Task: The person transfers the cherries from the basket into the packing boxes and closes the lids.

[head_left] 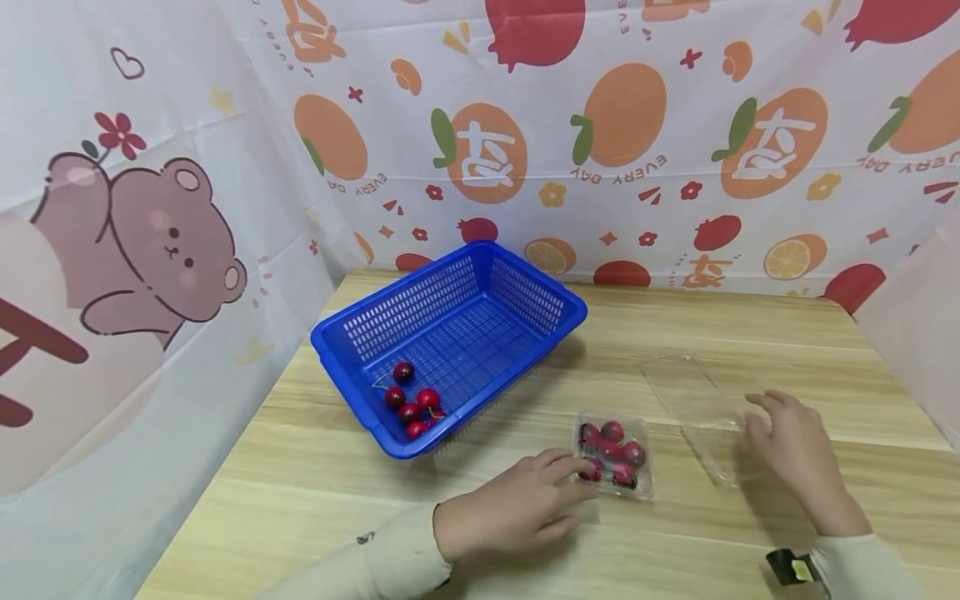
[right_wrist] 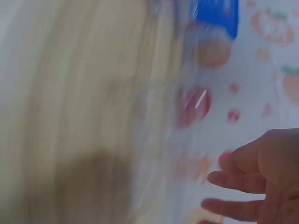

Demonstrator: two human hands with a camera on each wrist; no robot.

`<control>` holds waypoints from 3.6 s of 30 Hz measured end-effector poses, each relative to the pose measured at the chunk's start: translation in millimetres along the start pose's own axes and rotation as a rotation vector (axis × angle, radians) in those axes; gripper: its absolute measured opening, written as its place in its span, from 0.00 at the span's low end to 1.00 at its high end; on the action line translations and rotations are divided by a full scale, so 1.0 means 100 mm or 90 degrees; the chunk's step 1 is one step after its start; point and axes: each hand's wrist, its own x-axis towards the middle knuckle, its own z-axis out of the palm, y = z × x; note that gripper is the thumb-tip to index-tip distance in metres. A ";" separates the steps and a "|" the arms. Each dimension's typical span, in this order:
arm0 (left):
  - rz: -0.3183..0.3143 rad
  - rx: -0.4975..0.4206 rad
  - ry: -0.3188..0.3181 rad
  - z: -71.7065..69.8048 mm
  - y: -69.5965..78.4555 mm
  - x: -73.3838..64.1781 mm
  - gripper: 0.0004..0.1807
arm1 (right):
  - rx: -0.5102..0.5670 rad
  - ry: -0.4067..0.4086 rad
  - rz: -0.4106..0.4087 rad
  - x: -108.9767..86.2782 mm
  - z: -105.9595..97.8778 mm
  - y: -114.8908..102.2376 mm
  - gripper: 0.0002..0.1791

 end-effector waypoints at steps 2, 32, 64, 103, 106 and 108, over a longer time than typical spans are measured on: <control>0.013 0.016 -0.002 -0.01 0.01 0.01 0.24 | -0.002 -0.047 0.045 -0.01 -0.02 0.14 0.19; -0.032 0.041 -0.086 0.14 0.02 0.15 0.30 | 0.255 -0.288 0.222 -0.47 0.07 0.04 0.27; 0.072 0.068 0.181 -0.23 -0.05 -0.09 0.04 | 0.547 -0.423 0.229 -0.43 0.16 0.07 0.19; -0.377 0.076 -0.324 -1.00 -1.06 0.00 0.12 | 0.500 -0.348 0.217 -0.42 0.20 0.05 0.21; -0.387 0.087 -0.353 -0.95 -1.08 0.04 0.08 | 0.499 -0.355 0.201 -0.42 0.20 0.07 0.20; -0.399 0.089 -0.374 -0.92 -1.10 0.06 0.08 | 0.500 -0.357 0.193 -0.42 0.21 0.07 0.20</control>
